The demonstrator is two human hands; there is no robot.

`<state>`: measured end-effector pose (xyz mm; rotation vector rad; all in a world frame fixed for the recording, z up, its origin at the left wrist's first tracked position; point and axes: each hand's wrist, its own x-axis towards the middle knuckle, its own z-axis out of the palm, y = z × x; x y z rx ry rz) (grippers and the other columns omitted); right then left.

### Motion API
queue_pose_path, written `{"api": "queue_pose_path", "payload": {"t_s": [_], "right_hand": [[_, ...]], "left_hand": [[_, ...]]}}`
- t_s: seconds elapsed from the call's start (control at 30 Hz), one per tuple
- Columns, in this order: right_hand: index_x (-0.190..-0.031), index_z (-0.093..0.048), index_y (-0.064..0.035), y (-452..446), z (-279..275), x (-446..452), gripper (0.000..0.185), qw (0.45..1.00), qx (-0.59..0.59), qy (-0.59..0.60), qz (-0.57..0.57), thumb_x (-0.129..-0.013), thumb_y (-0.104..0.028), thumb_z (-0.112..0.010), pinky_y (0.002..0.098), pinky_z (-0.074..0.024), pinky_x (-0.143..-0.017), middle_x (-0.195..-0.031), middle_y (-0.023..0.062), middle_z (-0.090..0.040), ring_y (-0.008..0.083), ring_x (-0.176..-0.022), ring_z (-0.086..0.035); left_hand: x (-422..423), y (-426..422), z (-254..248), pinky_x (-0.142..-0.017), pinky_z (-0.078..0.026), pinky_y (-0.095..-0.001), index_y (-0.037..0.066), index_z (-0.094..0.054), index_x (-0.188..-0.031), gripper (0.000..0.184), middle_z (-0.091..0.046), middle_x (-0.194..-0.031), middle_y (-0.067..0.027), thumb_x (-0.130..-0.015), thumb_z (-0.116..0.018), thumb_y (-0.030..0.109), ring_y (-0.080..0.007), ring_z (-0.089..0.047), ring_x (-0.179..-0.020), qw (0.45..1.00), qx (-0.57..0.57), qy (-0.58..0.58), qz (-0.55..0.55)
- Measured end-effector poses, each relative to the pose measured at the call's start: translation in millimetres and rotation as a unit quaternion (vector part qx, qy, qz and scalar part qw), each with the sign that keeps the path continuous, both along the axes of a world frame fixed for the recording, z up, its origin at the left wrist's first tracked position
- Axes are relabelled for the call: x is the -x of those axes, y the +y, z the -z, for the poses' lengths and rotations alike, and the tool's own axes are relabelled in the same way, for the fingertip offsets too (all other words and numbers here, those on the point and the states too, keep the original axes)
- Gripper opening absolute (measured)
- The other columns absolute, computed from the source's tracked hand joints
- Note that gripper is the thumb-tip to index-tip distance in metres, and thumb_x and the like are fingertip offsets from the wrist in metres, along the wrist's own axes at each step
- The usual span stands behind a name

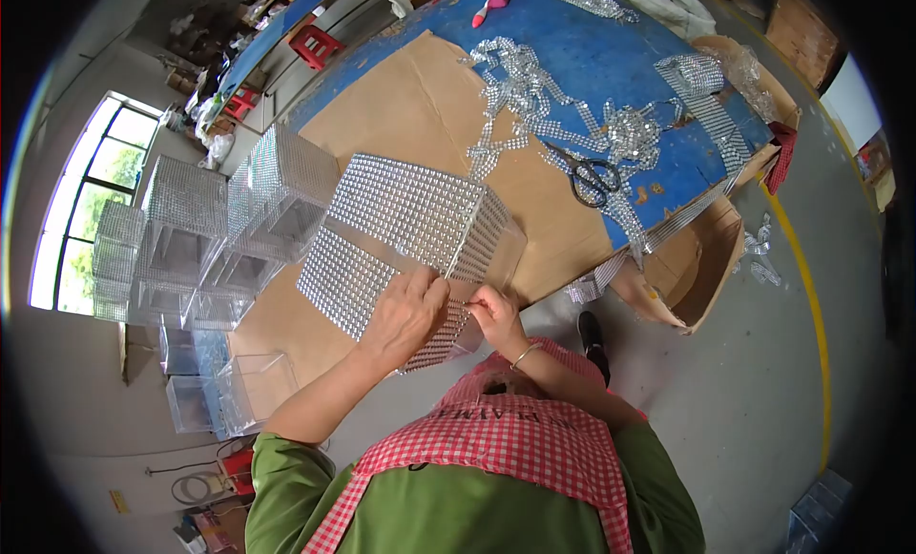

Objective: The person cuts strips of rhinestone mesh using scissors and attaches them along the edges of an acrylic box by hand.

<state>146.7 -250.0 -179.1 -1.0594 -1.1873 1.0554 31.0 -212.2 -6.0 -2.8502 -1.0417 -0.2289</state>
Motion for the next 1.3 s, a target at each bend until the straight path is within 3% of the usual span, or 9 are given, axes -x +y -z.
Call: {"api": "queue_pose_path", "payload": {"t_s": [0.07, 0.37, 0.57, 0.7, 0.83, 1.0, 1.1, 1.13, 1.3], "right_hand": [[-0.078, -0.048, -0.0022, 2.0, -3.8, -0.7, 0.01, 0.998, -0.038, -0.038, 0.02, -0.079, -0.008, -0.056, 0.037, -0.0432, -0.062, -0.073, 0.013, -0.055, 0.0304, -0.071, -0.055], [-0.08, -0.049, -0.0038, 9.4, 10.6, 11.4, 0.009, 0.99, -0.095, -0.077, 0.064, -0.078, -0.007, -0.057, 0.037, -0.0435, -0.061, -0.074, 0.0116, -0.055, 0.03, -0.07, -0.055], [-0.077, -0.046, -0.0032, 13.1, 31.5, 8.7, 0.026, 0.995, 0.07, -0.049, 0.051, -0.072, -0.016, -0.067, 0.0338, -0.0422, -0.054, -0.067, 0.01, -0.054, 0.0235, -0.059, -0.053], [-0.071, -0.046, -0.0033, 5.8, 35.3, -3.6, 0.032, 0.994, 0.066, -0.056, 0.072, -0.07, -0.021, -0.072, 0.0323, -0.0408, -0.05, -0.059, 0.0081, -0.051, 0.0202, -0.052, -0.05], [-0.066, -0.047, -0.0032, -1.7, 28.9, -10.3, 0.035, 0.994, 0.086, -0.037, 0.051, -0.07, -0.026, -0.073, 0.0331, -0.0399, -0.048, -0.054, 0.0082, -0.05, 0.0213, -0.049, -0.049], [-0.068, -0.051, -0.0022, 5.1, -2.2, -12.0, 0.034, 0.991, 0.068, -0.113, -0.003, -0.074, -0.029, -0.07, 0.0295, -0.0386, -0.046, -0.054, 0.0086, -0.05, 0.0166, -0.047, -0.049], [-0.071, -0.053, -0.0011, 5.0, 13.1, -17.0, 0.029, 0.996, 0.055, -0.059, 0.025, -0.077, -0.026, -0.067, 0.0279, -0.0392, -0.047, -0.053, 0.0069, -0.05, 0.0129, -0.049, -0.049], [-0.073, -0.053, -0.001, 7.6, 21.7, -14.9, 0.027, 0.998, 0.064, -0.015, 0.024, -0.078, -0.025, -0.066, 0.027, -0.0396, -0.047, -0.054, 0.0058, -0.05, 0.0119, -0.051, -0.049], [-0.08, -0.055, -0.0012, 21.4, 25.4, -12.3, 0.021, 0.97, 0.141, 0.197, -0.012, -0.083, -0.021, -0.06, 0.0213, -0.0422, -0.052, -0.067, 0.0013, -0.055, 0.007, -0.059, -0.05]], "left_hand": [[-0.1, -0.9, -1.4, -0.06, -0.045, -0.0323, 0.004, -0.049, -0.079, 0.017, -0.051, -0.083, -0.0085, -0.068, -0.062, 0.004, -0.0237, -0.054, -0.07, 1.0, 0.001, 0.021, -0.005], [1.1, -0.4, 0.1, -0.061, -0.042, -0.033, 0.004, -0.047, -0.079, 0.013, -0.044, -0.076, -0.01, -0.072, -0.058, 0.007, -0.0239, -0.05, -0.065, 0.999, -0.001, 0.036, 0.001], [0.1, -0.1, -2.8, -0.064, -0.044, -0.0339, 0.004, -0.05, -0.087, 0.019, -0.05, -0.081, -0.0099, -0.072, -0.06, 0.007, -0.0254, -0.053, -0.072, 0.998, 0.052, -0.008, -0.027], [-3.1, 3.1, -11.3, -0.066, -0.044, -0.0349, 0.005, -0.051, -0.095, 0.024, -0.053, -0.083, -0.0096, -0.074, -0.06, 0.007, -0.0257, -0.054, -0.077, 0.993, 0.102, -0.024, -0.046], [-1.1, 10.5, -11.6, -0.066, -0.045, -0.0376, 0.004, -0.052, -0.093, 0.021, -0.053, -0.079, -0.0128, -0.073, -0.059, 0.005, -0.0282, -0.055, -0.074, 0.982, 0.155, -0.087, -0.066], [-0.7, 15.8, -17.3, -0.054, -0.049, -0.0331, 0.006, -0.054, -0.1, 0.017, -0.063, -0.071, -0.0138, -0.084, -0.054, 0.011, -0.0278, -0.063, -0.062, 0.95, 0.217, -0.154, -0.166], [0.7, 14.5, -20.5, -0.055, -0.049, -0.0315, 0.006, -0.053, -0.101, 0.018, -0.064, -0.071, -0.013, -0.084, -0.054, 0.011, -0.023, -0.065, -0.062, 0.92, 0.246, -0.223, -0.207], [4.2, 14.5, -15.8, -0.056, -0.049, -0.0275, 0.004, -0.052, -0.103, 0.019, -0.066, -0.072, -0.0122, -0.085, -0.053, 0.009, -0.0168, -0.065, -0.064, 0.895, 0.285, -0.264, -0.219], [8.2, 11.7, -9.7, -0.058, -0.046, -0.0214, 0.0, -0.046, -0.109, 0.022, -0.062, -0.067, -0.0082, -0.088, -0.049, 0.006, -0.0115, -0.062, -0.068, 0.796, 0.376, -0.398, -0.256]]}}
